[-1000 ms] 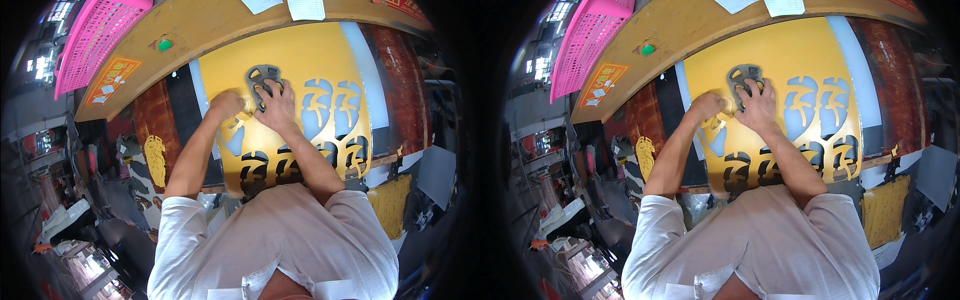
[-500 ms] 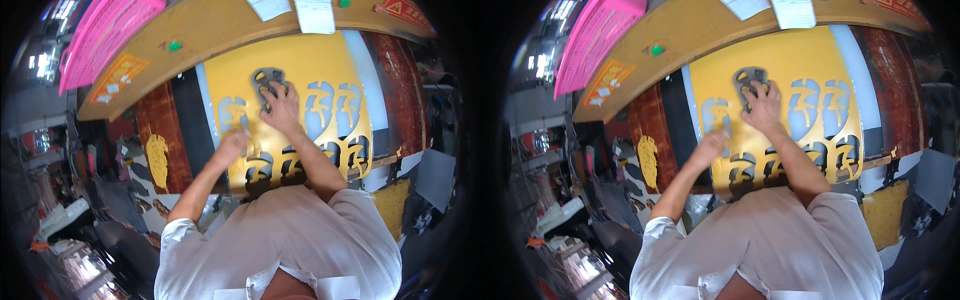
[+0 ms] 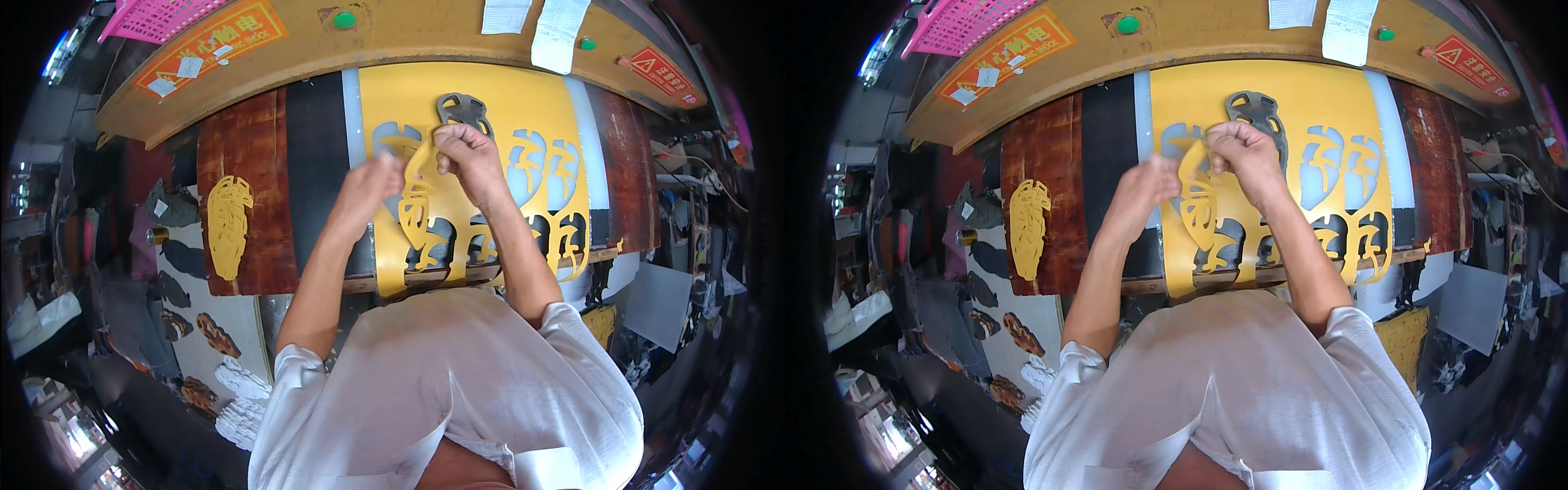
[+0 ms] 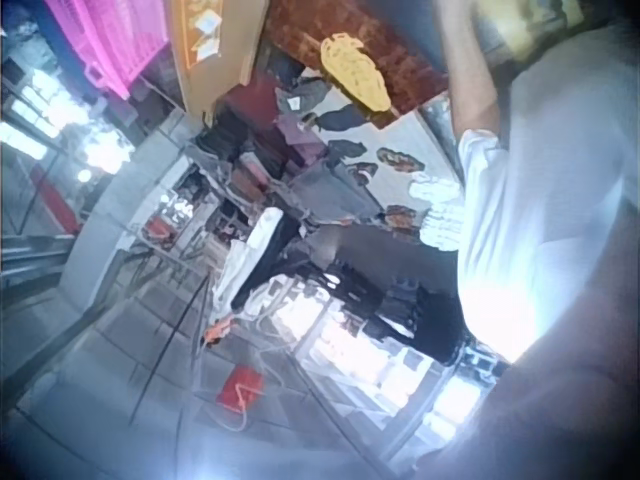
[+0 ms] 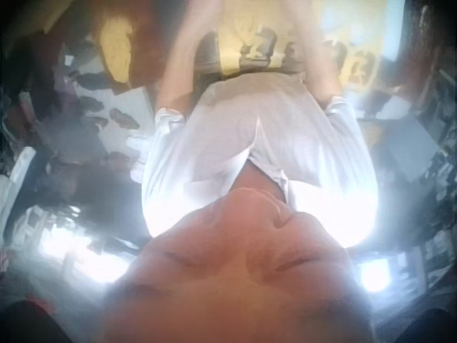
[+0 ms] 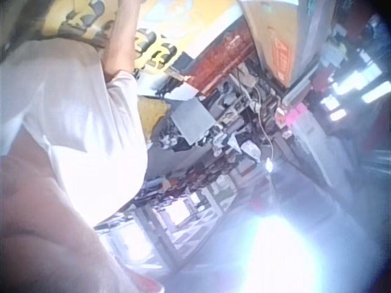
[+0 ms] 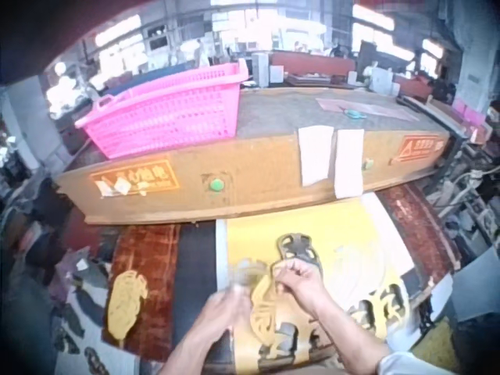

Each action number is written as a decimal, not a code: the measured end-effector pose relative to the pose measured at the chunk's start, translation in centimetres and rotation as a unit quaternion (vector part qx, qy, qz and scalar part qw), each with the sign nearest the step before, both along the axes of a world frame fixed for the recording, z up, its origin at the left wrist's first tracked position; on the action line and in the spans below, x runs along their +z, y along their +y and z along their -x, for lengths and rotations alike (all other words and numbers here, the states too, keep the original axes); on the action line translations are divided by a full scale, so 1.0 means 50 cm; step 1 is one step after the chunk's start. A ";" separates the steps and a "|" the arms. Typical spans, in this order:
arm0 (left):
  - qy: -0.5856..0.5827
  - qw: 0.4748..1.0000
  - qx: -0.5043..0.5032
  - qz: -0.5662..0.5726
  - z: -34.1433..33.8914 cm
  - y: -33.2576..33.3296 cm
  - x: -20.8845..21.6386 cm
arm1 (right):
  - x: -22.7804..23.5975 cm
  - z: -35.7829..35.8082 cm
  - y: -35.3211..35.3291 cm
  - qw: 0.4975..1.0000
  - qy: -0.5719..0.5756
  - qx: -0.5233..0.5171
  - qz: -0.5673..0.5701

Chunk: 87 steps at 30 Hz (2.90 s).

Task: The person removes small white cutouts from a wooden work surface and places them into a black bag. Then the person lays a yellow sheet with cut-out characters on the table and removes the inner pieces from the cutouts, placing them into the bag.

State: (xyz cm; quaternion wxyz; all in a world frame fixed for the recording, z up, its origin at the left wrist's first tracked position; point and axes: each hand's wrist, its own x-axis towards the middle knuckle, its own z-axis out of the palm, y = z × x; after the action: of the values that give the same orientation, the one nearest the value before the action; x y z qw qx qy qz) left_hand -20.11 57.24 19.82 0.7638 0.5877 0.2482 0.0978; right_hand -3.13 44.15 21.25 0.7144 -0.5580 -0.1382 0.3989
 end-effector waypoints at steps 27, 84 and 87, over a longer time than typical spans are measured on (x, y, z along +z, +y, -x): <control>0.072 0.989 0.084 0.101 -0.001 -0.044 -0.095 | -0.107 0.047 -0.030 0.966 -0.146 0.147 0.155; 0.185 0.949 0.109 -0.230 0.302 0.109 0.008 | -0.206 0.019 -0.042 0.848 -0.375 0.262 0.268; 0.174 0.944 0.164 -0.229 0.353 0.208 0.049 | -0.219 0.017 -0.055 0.868 -0.323 0.256 0.278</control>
State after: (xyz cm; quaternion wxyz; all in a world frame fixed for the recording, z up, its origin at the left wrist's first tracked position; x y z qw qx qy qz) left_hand -37.75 67.64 22.28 0.5266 0.7062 0.4408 0.1723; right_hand -3.97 41.40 10.29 0.3186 -0.7762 -0.3826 0.3868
